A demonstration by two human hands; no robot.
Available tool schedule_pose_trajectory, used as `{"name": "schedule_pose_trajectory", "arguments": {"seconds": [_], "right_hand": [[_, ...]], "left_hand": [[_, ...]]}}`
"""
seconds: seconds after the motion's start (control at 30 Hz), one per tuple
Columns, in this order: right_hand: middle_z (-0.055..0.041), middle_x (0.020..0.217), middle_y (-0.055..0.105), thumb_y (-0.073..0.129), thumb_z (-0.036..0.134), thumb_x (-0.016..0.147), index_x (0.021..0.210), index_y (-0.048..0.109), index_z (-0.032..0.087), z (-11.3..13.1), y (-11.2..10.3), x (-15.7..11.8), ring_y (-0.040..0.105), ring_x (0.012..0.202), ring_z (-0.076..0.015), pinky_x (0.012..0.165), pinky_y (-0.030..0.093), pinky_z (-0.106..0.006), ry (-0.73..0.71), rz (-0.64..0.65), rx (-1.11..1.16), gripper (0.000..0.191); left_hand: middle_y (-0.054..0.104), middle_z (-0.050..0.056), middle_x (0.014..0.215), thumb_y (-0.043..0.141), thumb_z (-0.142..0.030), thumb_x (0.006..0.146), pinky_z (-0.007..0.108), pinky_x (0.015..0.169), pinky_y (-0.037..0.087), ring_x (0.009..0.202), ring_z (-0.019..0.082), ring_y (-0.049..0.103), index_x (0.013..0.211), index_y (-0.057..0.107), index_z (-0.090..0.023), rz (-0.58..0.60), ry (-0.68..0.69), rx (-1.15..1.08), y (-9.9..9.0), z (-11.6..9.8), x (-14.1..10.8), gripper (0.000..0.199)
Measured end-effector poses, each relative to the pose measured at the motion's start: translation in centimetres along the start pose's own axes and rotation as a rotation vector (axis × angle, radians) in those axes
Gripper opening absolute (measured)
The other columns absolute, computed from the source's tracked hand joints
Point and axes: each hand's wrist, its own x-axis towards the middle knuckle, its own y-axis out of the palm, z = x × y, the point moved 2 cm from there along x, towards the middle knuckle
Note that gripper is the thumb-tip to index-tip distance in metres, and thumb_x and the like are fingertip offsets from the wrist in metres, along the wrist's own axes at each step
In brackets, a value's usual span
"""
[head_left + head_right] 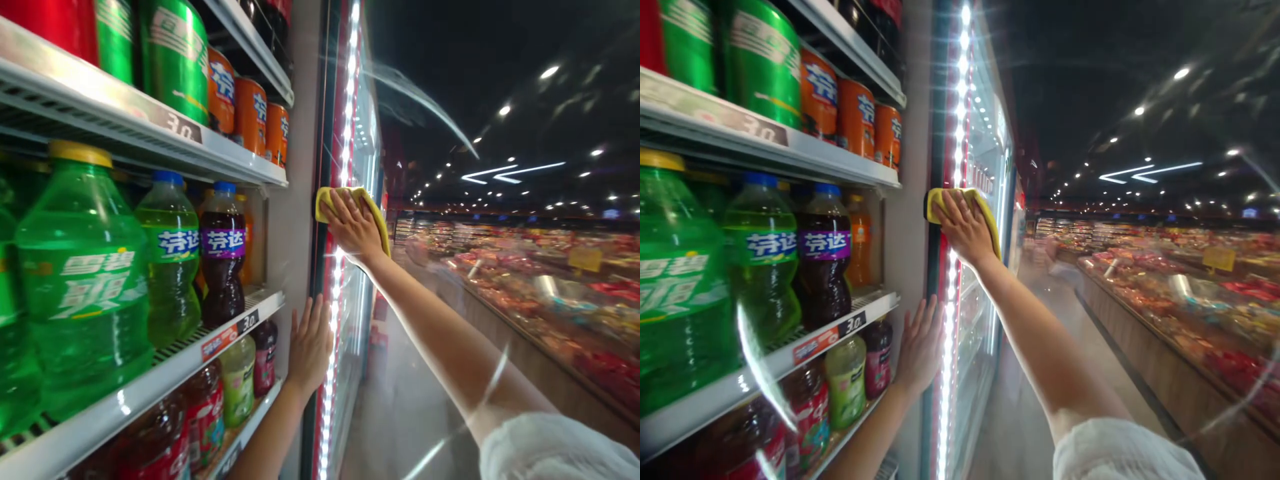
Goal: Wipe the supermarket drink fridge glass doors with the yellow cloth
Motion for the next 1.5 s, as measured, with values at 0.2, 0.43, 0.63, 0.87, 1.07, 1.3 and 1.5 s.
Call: {"name": "schedule_pose_trajectory", "arguments": {"seconds": [0.2,0.43,0.63,0.87,1.07,1.3,1.5], "right_hand": [[-0.0064,0.166,0.033,0.049,0.026,0.103,0.160,0.032,0.028,2.5,0.2,-6.9,0.026,0.155,-0.0293,0.127,0.021,-0.055,-0.113,0.059,0.021,0.059],[-0.0060,0.167,0.030,0.051,0.018,0.102,0.159,0.033,0.029,6.3,0.8,-15.1,0.022,0.156,-0.0279,0.128,0.020,-0.055,-0.152,0.165,0.134,0.061],[-0.0035,0.168,0.027,0.048,0.010,0.099,0.157,0.037,0.031,10.1,2.1,-21.9,0.027,0.155,-0.0268,0.127,0.022,-0.052,-0.145,0.280,0.197,0.063],[-0.0022,0.164,0.038,0.049,0.014,0.098,0.145,0.054,0.022,13.0,2.4,-29.2,0.034,0.152,-0.0207,0.126,0.028,-0.042,-0.304,0.266,0.257,0.048],[-0.0032,0.164,0.036,0.047,0.014,0.100,0.145,0.055,0.023,6.8,-0.9,-20.9,0.025,0.155,-0.0219,0.129,0.014,-0.048,0.011,0.162,0.036,0.047],[-0.0148,0.165,0.031,0.039,0.012,0.100,0.159,0.033,0.014,9.4,0.9,-20.1,0.025,0.155,-0.0308,0.125,0.019,-0.058,0.185,0.192,-0.014,0.059],[-0.0114,0.154,0.053,0.037,0.010,0.098,0.147,0.050,0.011,13.8,1.3,-31.4,0.042,0.147,-0.0201,0.126,0.030,-0.041,-0.111,0.182,0.080,0.051]], "left_hand": [[0.032,0.011,0.165,0.043,-0.022,0.098,0.056,0.126,0.021,0.154,0.030,0.027,0.162,0.018,-0.017,0.100,-0.040,-0.054,0.6,-0.8,-2.5,0.069],[0.040,0.014,0.161,0.044,-0.025,0.100,0.055,0.126,0.023,0.152,0.031,0.032,0.157,0.035,-0.012,0.143,-0.087,-0.044,-0.2,-1.5,-5.5,0.059],[0.043,0.016,0.159,0.041,-0.019,0.099,0.055,0.126,0.024,0.152,0.030,0.032,0.158,0.030,-0.010,0.162,-0.126,-0.016,-0.7,-1.3,-8.5,0.061],[0.042,0.013,0.160,0.040,-0.015,0.097,0.052,0.127,0.023,0.153,0.028,0.032,0.159,0.030,-0.012,0.169,-0.116,0.003,-0.9,-0.9,-9.9,0.062],[0.042,0.012,0.160,0.041,-0.012,0.097,0.053,0.125,0.027,0.153,0.028,0.032,0.162,0.020,-0.015,0.090,-0.097,-0.001,-1.1,-1.1,-7.9,0.068],[0.040,0.014,0.161,0.042,-0.014,0.097,0.053,0.125,0.029,0.152,0.029,0.032,0.159,0.029,-0.013,0.124,-0.108,-0.013,-1.7,-2.5,-6.8,0.063],[0.040,0.014,0.161,0.045,-0.014,0.096,0.054,0.126,0.025,0.153,0.030,0.031,0.155,0.039,-0.012,0.119,-0.083,-0.034,-2.0,-2.6,-6.7,0.060]]}}
